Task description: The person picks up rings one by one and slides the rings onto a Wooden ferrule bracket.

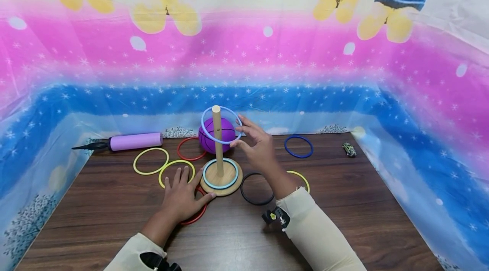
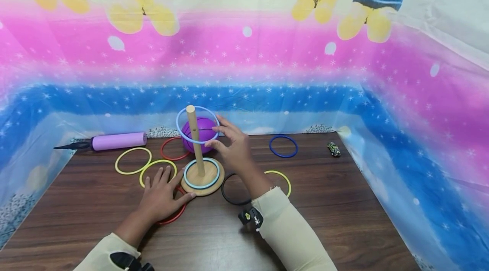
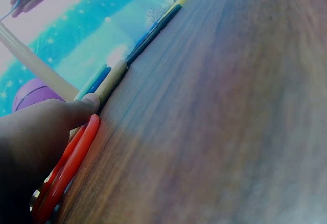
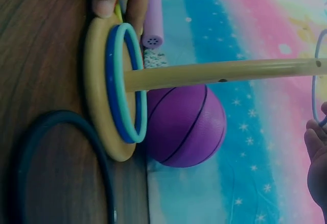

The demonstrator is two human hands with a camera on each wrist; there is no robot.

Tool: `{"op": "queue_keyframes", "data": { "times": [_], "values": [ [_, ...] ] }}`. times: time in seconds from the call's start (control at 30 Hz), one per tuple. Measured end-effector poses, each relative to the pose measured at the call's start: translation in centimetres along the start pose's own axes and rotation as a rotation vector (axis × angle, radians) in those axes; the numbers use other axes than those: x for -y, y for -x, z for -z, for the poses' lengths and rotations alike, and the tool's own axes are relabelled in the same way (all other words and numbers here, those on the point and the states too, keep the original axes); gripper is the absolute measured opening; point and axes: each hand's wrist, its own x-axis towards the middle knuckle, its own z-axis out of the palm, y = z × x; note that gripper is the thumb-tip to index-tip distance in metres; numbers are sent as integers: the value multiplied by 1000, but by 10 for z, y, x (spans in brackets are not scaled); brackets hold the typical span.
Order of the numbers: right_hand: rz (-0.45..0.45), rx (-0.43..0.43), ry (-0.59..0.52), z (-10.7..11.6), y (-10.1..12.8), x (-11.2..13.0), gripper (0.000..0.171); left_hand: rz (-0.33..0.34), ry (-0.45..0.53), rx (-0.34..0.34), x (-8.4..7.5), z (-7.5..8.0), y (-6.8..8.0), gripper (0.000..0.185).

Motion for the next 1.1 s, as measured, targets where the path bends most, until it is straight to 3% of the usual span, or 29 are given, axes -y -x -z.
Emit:
{"op": "queue_keyframes", "data": {
  "times": [0.17, 0.33, 0.5, 0.83, 1.1],
  "values": [
    [2, 23, 108, 1, 8, -7, 37, 3, -5, 6, 0, -1, -1, 97],
    [-56, 66, 270, 3, 18, -11, 38, 2, -4, 5, 0, -1, -1, 97],
    [-113, 129, 326, 3, 25, -18, 40, 3, -1, 10, 0, -2, -1, 97],
    [6, 209, 433, 2, 35, -33, 42, 2, -6, 9, -1, 1, -1, 97],
    [-7, 264, 502, 2, 41, -38, 39, 0, -1, 6, 0, 0, 0, 96]
  ]
}}
